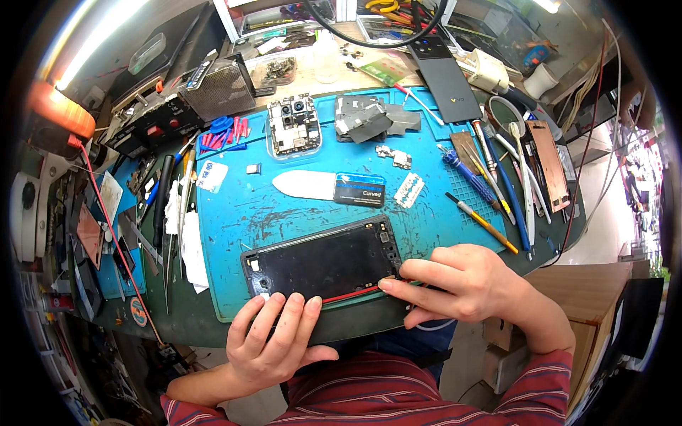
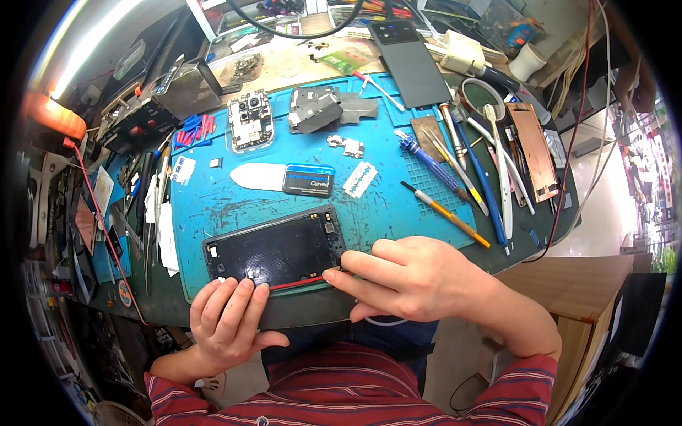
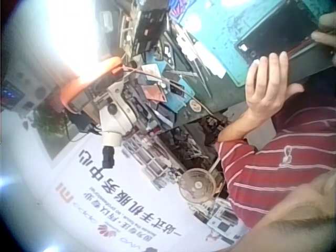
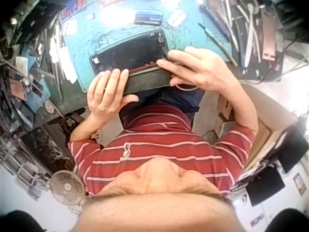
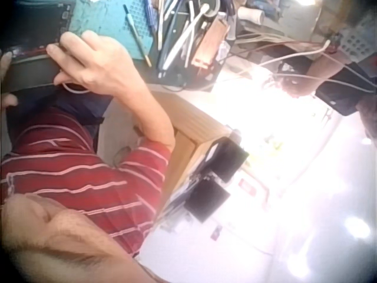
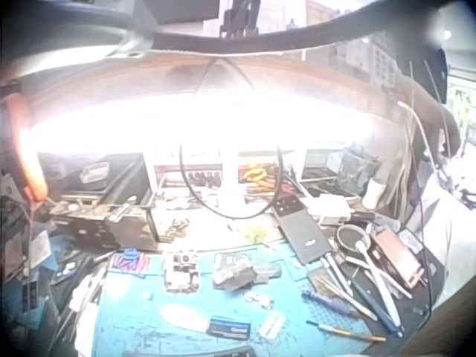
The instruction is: The person cleans the back of a smartphone with a brush, then uses a screwdriver to remove screws. They apply a red adhesive strip around the phone's edge and use a hot air gun to heat the device. The work occurs at a cluttered electronics repair bench.
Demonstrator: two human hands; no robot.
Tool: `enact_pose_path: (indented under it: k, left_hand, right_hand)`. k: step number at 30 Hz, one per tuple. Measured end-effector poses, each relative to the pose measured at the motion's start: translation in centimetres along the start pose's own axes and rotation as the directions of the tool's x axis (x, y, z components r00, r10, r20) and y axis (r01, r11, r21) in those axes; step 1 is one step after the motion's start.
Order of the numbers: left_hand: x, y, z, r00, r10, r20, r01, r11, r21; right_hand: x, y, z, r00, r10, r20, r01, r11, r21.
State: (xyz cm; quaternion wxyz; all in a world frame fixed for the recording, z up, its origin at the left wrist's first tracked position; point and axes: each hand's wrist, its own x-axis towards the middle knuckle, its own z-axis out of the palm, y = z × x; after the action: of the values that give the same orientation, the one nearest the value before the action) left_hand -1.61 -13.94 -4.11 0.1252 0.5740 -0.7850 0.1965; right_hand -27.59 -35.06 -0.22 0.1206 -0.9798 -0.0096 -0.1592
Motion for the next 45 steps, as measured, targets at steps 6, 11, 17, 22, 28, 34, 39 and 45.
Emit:
enact_pose_path:
  k: [6, 11, 17, 22, 28, 34, 39, 45]
  left_hand:
    - [0.0, 0.1, -0.1, 1.0, -0.002, 0.008, 0.002, 1.0, 0.006]
    - [0.9, 0.8, -0.9, 0.998, -0.065, 0.01, 0.066, 0.995, -0.068]
    - [4.3, 2.4, -0.1, 0.997, -0.002, 0.074, 0.012, 0.991, -0.133]
    - [4.8, 2.7, -0.1, 0.997, 0.022, 0.079, -0.018, 0.999, -0.047]
    - [5.2, 3.0, 0.1, 0.997, 0.049, 0.065, -0.052, 0.998, 0.039]
    - [5.0, 2.9, 0.5, 0.995, 0.084, 0.05, -0.087, 0.994, 0.066]
    - [5.0, 2.9, 0.6, 0.994, 0.094, 0.05, -0.098, 0.992, 0.08]
    - [5.4, 3.0, 0.6, 0.995, 0.083, 0.054, -0.088, 0.992, 0.093]
  right_hand:
    - [-0.1, -0.1, 0.0, 1.0, 0.005, 0.003, -0.005, 1.0, 0.004]
    - [-0.1, -0.1, 0.0, 1.0, 0.011, 0.001, -0.011, 1.0, 0.002]
    - [-0.2, 0.1, 0.3, 0.999, 0.024, -0.045, -0.022, 0.999, 0.046]
    - [-0.9, 0.7, 0.3, 0.986, 0.101, -0.134, -0.075, 0.98, 0.183]
    - [-1.7, 0.7, -0.1, 0.991, 0.027, -0.131, -0.02, 0.998, 0.053]
    - [-1.9, 0.6, -0.1, 0.992, 0.022, -0.123, -0.023, 1.0, -0.003]
    - [-1.9, 0.8, 0.1, 0.991, 0.022, -0.131, -0.021, 1.0, 0.007]
    - [-2.0, 0.8, 0.2, 0.991, 0.032, -0.133, -0.029, 0.999, 0.022]
